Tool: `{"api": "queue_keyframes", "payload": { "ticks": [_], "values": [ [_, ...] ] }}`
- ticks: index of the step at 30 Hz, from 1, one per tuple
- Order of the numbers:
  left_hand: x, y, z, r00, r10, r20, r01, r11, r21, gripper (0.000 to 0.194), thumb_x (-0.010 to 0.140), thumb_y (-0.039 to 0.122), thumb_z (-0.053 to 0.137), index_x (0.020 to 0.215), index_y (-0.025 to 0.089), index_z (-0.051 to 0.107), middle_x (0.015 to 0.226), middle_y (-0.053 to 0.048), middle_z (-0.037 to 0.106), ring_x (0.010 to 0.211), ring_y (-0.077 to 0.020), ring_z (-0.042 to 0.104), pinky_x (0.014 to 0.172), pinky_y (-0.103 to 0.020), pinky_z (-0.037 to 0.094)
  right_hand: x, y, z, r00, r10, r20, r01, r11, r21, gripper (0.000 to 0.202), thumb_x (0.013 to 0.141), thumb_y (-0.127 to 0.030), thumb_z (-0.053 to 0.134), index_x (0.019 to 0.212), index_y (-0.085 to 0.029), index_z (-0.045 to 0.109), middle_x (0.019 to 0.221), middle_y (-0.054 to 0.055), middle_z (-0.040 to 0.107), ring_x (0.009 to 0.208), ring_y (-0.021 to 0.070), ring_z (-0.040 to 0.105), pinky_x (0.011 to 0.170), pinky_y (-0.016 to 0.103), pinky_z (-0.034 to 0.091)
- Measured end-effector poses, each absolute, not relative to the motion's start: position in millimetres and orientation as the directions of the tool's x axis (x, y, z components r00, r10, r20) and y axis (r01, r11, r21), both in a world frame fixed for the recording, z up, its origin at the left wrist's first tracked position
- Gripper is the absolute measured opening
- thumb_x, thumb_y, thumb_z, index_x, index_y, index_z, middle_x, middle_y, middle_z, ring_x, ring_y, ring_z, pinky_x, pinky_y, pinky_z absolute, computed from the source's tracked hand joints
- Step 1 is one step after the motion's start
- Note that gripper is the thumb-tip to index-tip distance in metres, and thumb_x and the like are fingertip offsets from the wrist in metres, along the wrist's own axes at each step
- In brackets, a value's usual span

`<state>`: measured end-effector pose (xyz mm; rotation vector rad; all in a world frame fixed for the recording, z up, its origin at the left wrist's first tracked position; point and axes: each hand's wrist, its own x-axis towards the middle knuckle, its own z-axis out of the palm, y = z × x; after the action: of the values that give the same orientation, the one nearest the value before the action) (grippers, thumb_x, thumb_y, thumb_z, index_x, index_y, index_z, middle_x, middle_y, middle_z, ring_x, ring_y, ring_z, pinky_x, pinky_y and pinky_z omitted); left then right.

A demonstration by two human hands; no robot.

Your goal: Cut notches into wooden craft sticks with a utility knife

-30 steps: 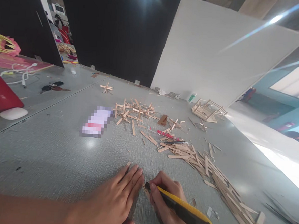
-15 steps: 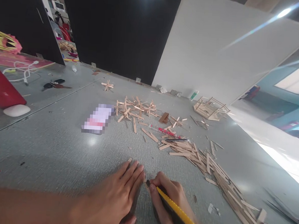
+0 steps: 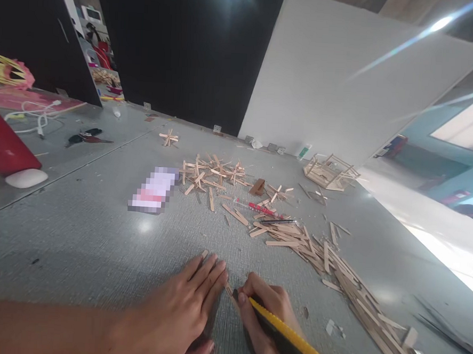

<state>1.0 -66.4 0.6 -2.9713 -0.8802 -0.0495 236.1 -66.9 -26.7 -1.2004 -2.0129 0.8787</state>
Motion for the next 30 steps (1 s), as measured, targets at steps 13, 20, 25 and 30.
{"api": "queue_keyframes", "payload": {
  "ticks": [13,20,25,30],
  "values": [
    [-0.7,-65.7,-0.6,0.852,0.523,0.035,0.524,-0.851,-0.039,0.072,0.110,0.050,0.037,0.150,-0.008,0.053,0.154,-0.031,0.047,0.145,-0.0451,0.049,0.117,-0.054,0.035,230.2,-65.8,-21.3,-0.296,0.950,0.103,0.508,0.248,-0.825,0.030,0.103,-0.040,0.053,0.080,-0.023,0.057,0.062,-0.006,0.045,0.053,0.0118,0.044,0.053,0.024,0.033],
    [-0.7,-64.7,-2.2,0.848,0.527,0.057,0.530,-0.847,-0.044,0.072,0.109,0.050,0.039,0.152,-0.007,0.052,0.155,-0.030,0.047,0.145,-0.0441,0.050,0.118,-0.053,0.032,232.6,-63.2,-26.6,-0.327,0.935,0.139,0.505,0.297,-0.811,0.026,0.104,-0.037,0.054,0.082,-0.023,0.058,0.062,-0.006,0.046,0.052,0.0112,0.044,0.052,0.023,0.033],
    [-1.1,-67.5,-9.4,0.824,0.562,0.077,0.564,-0.825,-0.011,0.077,0.109,0.053,0.039,0.154,-0.008,0.047,0.157,-0.031,0.044,0.149,-0.0458,0.043,0.120,-0.056,0.028,231.9,-63.7,-28.1,-0.365,0.911,0.190,0.486,0.360,-0.796,0.025,0.105,-0.032,0.051,0.081,-0.023,0.054,0.064,-0.006,0.048,0.051,0.0100,0.045,0.051,0.022,0.033],
    [0.9,-69.2,-4.1,0.814,0.578,0.053,0.579,-0.816,0.013,0.077,0.108,0.054,0.039,0.155,-0.007,0.046,0.160,-0.029,0.042,0.152,-0.0454,0.039,0.122,-0.056,0.027,231.0,-65.4,-24.0,-0.386,0.898,0.210,0.497,0.394,-0.773,0.026,0.105,-0.029,0.049,0.080,-0.023,0.050,0.065,-0.006,0.049,0.051,0.0101,0.046,0.051,0.022,0.034]
  ]
}}
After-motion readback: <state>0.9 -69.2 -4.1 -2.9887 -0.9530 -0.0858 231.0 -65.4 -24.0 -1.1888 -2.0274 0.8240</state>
